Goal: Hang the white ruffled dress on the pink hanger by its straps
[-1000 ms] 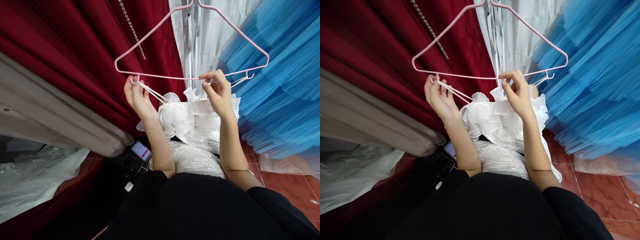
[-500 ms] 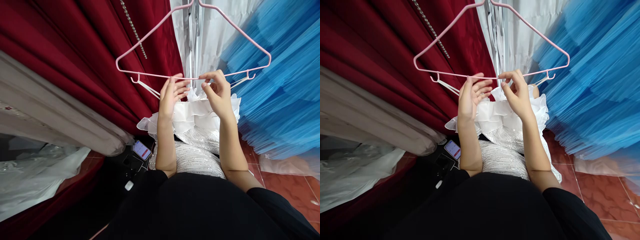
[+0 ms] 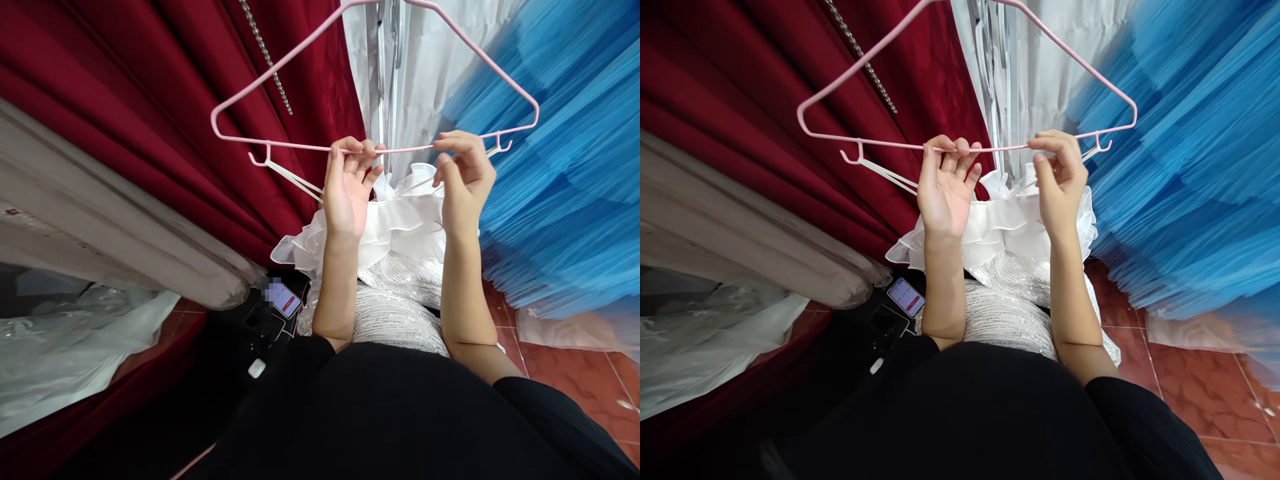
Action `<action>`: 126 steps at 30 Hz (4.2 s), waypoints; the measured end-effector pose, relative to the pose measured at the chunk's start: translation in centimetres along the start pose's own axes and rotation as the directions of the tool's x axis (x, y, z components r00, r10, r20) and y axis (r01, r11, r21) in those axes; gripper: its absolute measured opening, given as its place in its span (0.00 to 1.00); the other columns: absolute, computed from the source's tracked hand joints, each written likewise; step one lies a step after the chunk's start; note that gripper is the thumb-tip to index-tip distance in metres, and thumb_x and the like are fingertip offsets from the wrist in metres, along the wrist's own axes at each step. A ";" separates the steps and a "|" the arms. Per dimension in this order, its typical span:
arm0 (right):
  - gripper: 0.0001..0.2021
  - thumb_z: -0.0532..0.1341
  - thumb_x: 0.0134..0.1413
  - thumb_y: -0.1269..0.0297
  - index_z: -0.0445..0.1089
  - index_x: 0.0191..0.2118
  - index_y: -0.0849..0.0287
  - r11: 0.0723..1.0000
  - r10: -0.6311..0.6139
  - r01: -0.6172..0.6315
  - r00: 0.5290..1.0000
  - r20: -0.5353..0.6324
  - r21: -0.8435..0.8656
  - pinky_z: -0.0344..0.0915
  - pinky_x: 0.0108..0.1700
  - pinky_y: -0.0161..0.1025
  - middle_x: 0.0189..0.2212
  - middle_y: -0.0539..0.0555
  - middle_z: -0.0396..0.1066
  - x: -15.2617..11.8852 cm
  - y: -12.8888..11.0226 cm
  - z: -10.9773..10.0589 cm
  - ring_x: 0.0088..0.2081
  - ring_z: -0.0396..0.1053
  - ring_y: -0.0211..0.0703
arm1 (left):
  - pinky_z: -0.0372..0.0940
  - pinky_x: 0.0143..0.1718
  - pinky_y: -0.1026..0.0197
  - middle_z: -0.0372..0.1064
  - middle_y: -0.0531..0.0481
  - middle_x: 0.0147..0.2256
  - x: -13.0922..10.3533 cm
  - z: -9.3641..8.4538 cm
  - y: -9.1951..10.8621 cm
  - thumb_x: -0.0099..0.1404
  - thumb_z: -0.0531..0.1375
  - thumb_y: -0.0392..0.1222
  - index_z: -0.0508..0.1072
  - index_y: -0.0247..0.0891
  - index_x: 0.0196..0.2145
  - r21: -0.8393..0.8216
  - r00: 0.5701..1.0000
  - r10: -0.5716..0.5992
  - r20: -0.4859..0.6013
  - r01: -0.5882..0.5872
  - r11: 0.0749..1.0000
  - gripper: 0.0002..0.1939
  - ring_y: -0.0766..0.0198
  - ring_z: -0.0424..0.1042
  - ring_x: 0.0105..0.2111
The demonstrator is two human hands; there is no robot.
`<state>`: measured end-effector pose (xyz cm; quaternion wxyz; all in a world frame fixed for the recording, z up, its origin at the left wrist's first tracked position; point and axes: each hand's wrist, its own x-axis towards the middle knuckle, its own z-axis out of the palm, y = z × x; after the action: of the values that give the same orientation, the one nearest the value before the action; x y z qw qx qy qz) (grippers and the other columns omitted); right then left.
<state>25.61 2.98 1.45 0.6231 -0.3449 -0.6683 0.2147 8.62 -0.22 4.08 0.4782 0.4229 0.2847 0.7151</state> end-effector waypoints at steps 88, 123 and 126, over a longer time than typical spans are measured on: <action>0.07 0.61 0.51 0.65 0.73 0.27 0.63 0.808 0.489 -0.374 0.856 -0.165 0.456 0.66 0.24 0.28 0.23 0.54 0.73 0.6 1.0 -5.4 0.21 0.69 0.32 | 0.60 0.25 0.61 0.67 0.50 0.45 0.3 -1.3 1.2 0.65 0.58 0.41 0.62 0.44 0.34 0.089 0.996 -0.051 0.077 0.045 0.995 0.06 0.71 0.59 0.22; 0.10 0.56 0.50 0.68 0.75 0.35 0.62 0.455 0.697 -0.304 0.706 -0.123 0.837 0.70 0.47 0.32 0.44 0.54 0.72 1.1 1.3 -6.9 0.38 0.72 0.33 | 0.60 0.25 0.63 0.65 0.50 0.44 0.4 -1.6 0.6 0.65 0.60 0.40 0.60 0.43 0.37 0.071 0.991 -0.041 0.127 0.032 0.997 0.08 0.74 0.58 0.22; 0.09 0.59 0.46 0.68 0.74 0.34 0.60 0.490 0.670 -0.306 0.732 -0.127 0.816 0.68 0.36 0.32 0.36 0.52 0.71 1.2 1.6 -7.0 0.30 0.68 0.31 | 0.60 0.24 0.63 0.65 0.50 0.43 0.3 -1.6 0.9 0.65 0.59 0.40 0.60 0.43 0.36 0.059 0.990 -0.048 0.130 0.040 0.997 0.08 0.73 0.58 0.22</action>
<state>32.83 3.87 2.07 0.7466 -0.2739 -0.2308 0.5605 6.76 -0.26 4.19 0.4995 0.4762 0.2819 0.6665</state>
